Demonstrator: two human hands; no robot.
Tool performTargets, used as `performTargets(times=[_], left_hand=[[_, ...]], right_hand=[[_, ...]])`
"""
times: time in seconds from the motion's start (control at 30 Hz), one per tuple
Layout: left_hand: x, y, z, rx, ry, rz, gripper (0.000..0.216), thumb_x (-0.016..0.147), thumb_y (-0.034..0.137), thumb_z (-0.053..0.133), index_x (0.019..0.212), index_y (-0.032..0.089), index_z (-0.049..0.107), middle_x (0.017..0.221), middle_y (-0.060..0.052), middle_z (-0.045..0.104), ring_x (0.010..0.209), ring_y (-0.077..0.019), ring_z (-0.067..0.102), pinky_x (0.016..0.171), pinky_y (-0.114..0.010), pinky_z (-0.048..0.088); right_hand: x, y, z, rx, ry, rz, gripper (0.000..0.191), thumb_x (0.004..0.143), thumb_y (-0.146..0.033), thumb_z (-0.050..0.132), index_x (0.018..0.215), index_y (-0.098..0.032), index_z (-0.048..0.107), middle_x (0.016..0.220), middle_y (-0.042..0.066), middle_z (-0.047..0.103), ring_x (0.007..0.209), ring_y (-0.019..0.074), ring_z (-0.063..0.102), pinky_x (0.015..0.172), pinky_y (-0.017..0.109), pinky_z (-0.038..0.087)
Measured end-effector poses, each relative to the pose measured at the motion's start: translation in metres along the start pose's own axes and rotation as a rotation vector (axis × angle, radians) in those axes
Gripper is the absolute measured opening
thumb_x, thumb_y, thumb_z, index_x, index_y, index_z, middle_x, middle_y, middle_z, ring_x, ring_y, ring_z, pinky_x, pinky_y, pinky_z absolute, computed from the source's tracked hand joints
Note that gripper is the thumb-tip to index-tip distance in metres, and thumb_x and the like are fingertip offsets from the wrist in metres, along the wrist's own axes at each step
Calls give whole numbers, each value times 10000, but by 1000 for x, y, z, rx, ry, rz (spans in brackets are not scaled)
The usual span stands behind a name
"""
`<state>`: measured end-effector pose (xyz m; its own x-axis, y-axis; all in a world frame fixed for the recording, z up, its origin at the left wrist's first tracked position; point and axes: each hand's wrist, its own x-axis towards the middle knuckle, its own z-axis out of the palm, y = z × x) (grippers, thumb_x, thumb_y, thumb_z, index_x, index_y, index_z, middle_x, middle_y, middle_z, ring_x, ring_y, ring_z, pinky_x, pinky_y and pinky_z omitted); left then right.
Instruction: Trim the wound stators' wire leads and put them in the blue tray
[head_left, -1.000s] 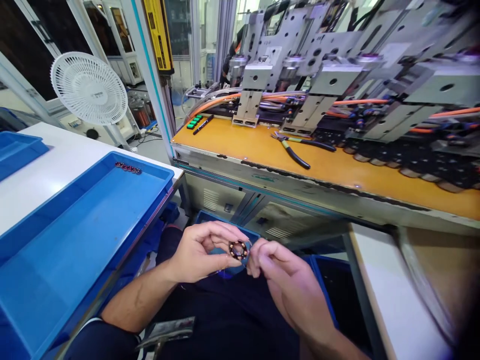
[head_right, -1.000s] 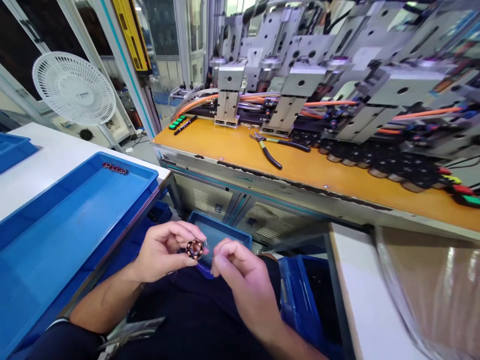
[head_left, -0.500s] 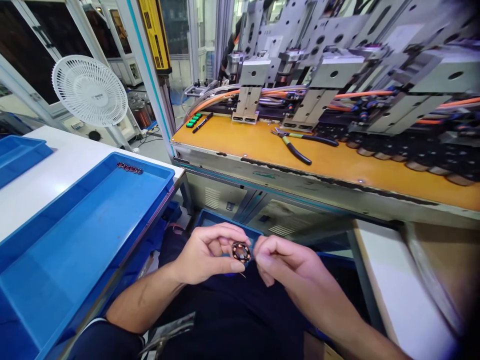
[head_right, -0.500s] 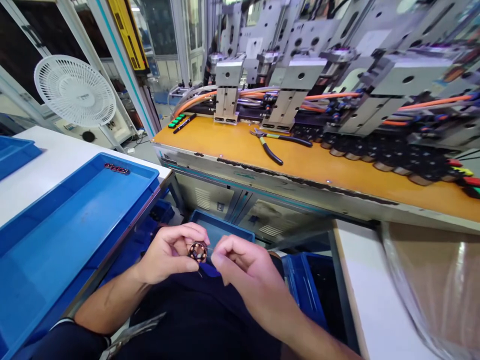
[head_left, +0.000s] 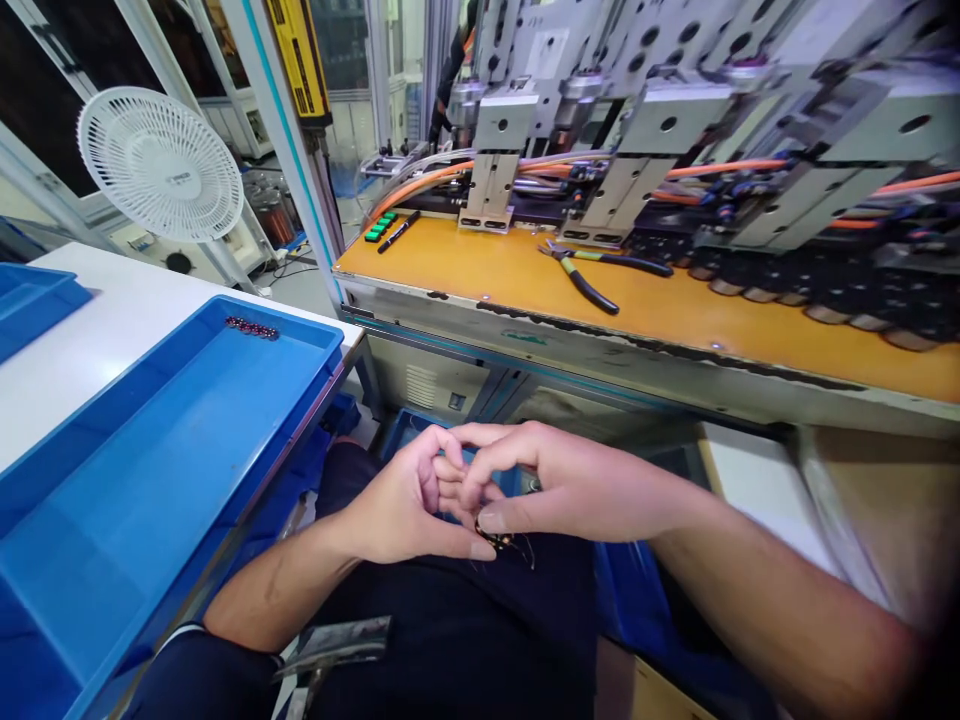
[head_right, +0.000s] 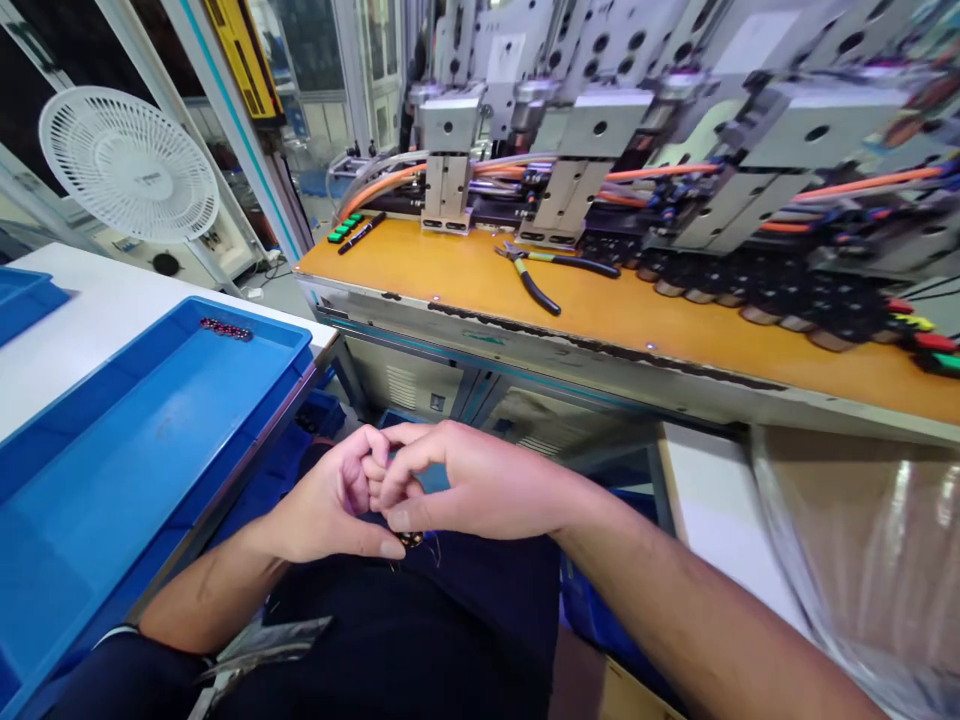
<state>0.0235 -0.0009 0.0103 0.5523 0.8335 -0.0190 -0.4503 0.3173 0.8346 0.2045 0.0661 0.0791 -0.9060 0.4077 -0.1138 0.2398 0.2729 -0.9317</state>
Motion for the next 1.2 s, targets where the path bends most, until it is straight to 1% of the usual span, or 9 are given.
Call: performTargets(times=[0.1, 0.23, 0.33, 0.4, 0.63, 0.83, 1.0, 1.13, 1.2], left_hand=[[-3, 1, -3, -8, 36, 10, 558, 625, -14, 812, 922, 203, 393, 902, 30, 684, 727, -59, 668, 697, -191, 546], [-3, 2, -7, -34, 71, 39, 565, 598, -12, 833, 953, 199, 449, 866, 37, 685, 741, -78, 688, 691, -190, 555], [-2, 3, -9, -15, 107, 37, 545, 574, -3, 849, 986, 170, 537, 885, 0, 708, 780, -103, 698, 721, -218, 568], [-2, 4, -9, 6, 112, 30, 533, 560, 6, 858, 1001, 149, 594, 906, -25, 722, 792, -113, 697, 730, -228, 569], [-1, 4, -6, 3, 91, 7, 426, 565, 31, 859, 942, 118, 683, 902, -42, 736, 789, -122, 707, 730, -234, 582], [-2, 5, -4, -24, 97, -48, 388, 552, 48, 871, 901, 110, 711, 850, -29, 735, 752, -116, 706, 717, -221, 580], [-3, 4, -8, -19, 153, 63, 393, 533, 26, 874, 886, 129, 732, 900, -27, 714, 745, -102, 693, 705, -205, 578], [-3, 1, -12, 31, 174, 229, 449, 522, 13, 874, 925, 174, 757, 981, -36, 697, 768, -106, 689, 692, -197, 580], [-4, 1, -13, 85, 170, 266, 433, 535, 14, 868, 922, 182, 770, 998, -45, 686, 755, -101, 685, 691, -195, 581]], right_hand=[[7, 4, 4, 166, 44, 18, 119, 824, -268, 706, 780, -157, 716, 1055, 45, 665, 998, 187, 641, 920, 310, 480], [3, 5, 12, 292, 267, 112, 227, 814, -353, 721, 697, -163, 679, 1184, 56, 641, 1077, 215, 629, 967, 332, 454], [-5, 5, 18, 295, 427, 180, 243, 815, -374, 712, 689, -171, 668, 1264, 66, 606, 1125, 237, 606, 1002, 359, 433], [-10, 5, 20, 270, 487, 204, 247, 823, -391, 699, 703, -177, 670, 1276, 70, 597, 1129, 242, 598, 1002, 365, 433], [-11, 5, 24, 37, 575, 119, 244, 877, -370, 624, 713, -192, 652, 1130, 63, 626, 1021, 201, 589, 952, 330, 436], [4, 0, 23, -21, 579, 26, 227, 879, -261, 602, 668, -178, 583, 878, 44, 623, 799, 151, 570, 756, 259, 460], [4, 3, 26, -26, 683, 11, 217, 889, -265, 594, 690, -184, 570, 781, 12, 590, 744, 136, 549, 702, 247, 432], [-9, 1, 32, -42, 717, 87, 232, 900, -327, 591, 711, -192, 580, 797, 17, 604, 748, 142, 553, 714, 255, 438], [-15, -2, 36, -41, 705, 139, 246, 900, -356, 583, 715, -193, 590, 794, 20, 615, 741, 144, 555, 704, 253, 444]])
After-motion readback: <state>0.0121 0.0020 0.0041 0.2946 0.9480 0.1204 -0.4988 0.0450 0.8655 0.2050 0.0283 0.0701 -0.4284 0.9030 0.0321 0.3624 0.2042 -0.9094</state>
